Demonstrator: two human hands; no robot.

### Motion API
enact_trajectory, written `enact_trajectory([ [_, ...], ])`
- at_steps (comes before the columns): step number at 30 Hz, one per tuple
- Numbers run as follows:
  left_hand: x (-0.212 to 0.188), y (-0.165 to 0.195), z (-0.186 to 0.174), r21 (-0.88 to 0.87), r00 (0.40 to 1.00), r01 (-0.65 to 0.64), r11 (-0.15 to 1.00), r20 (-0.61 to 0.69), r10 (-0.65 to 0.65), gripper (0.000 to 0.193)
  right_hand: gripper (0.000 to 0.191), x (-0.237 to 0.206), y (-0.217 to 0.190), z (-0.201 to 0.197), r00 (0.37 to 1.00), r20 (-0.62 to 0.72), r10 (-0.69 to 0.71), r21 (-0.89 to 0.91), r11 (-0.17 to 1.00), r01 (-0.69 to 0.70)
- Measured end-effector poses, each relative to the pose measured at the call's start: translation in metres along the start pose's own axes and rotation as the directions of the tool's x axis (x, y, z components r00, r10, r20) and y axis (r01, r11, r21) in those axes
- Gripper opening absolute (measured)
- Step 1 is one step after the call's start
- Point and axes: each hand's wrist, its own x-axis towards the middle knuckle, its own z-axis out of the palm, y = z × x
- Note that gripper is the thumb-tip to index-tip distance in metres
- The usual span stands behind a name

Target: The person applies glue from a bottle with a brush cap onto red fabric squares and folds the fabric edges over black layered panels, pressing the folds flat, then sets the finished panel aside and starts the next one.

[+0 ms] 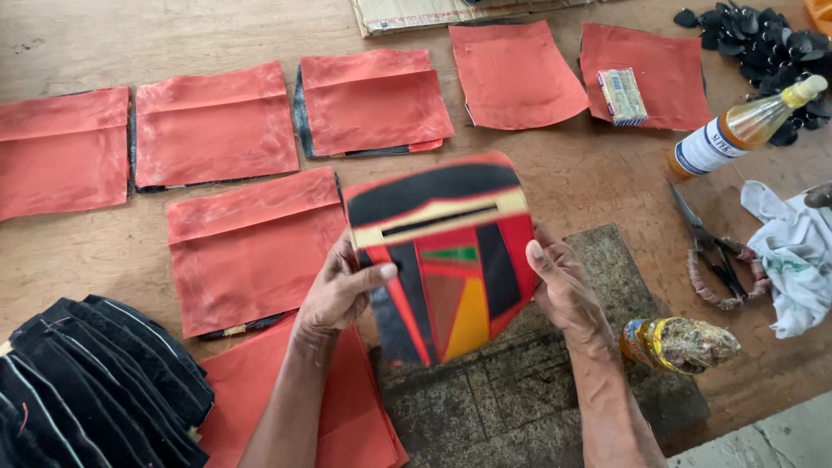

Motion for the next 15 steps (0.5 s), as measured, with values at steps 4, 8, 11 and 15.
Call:
enact_trajectory([
  [4, -0.0011, -0.0043, 0.0057, -0.078, 0.997, 0.076, 0.994, 0.008, -0.076, 0.059, 0.053, -0.0057, 0.0018, -0.0014, 0.996, -0.035, -0.083, -0.118, 0.99, 0.079],
  [8, 0.0032, -0.0081, 0.0096, -0.131, 0.994, 0.062, 0.989, -0.081, -0.073, 0.052, 0.052, -0.0059, 0.004, -0.0017, 0.995, -0.055, -0.084, -0.103, 0.992, 0.078],
  [11, 0.0056, -0.0087, 0.0104, -0.103, 0.993, 0.061, 0.993, -0.095, -0.071, 0.051, 0.05, -0.0038, 0.0053, -0.0002, 0.995, -0.059, -0.075, -0.116, 0.991, 0.068],
  [15, 0.0069, -0.0082, 0.01, -0.083, 0.994, -0.004, 0.997, -0.106, -0.005, 0.054, 0.053, -0.0031, 0.008, 0.0037, 0.994, -0.084, -0.075, -0.111, 0.992, 0.065],
])
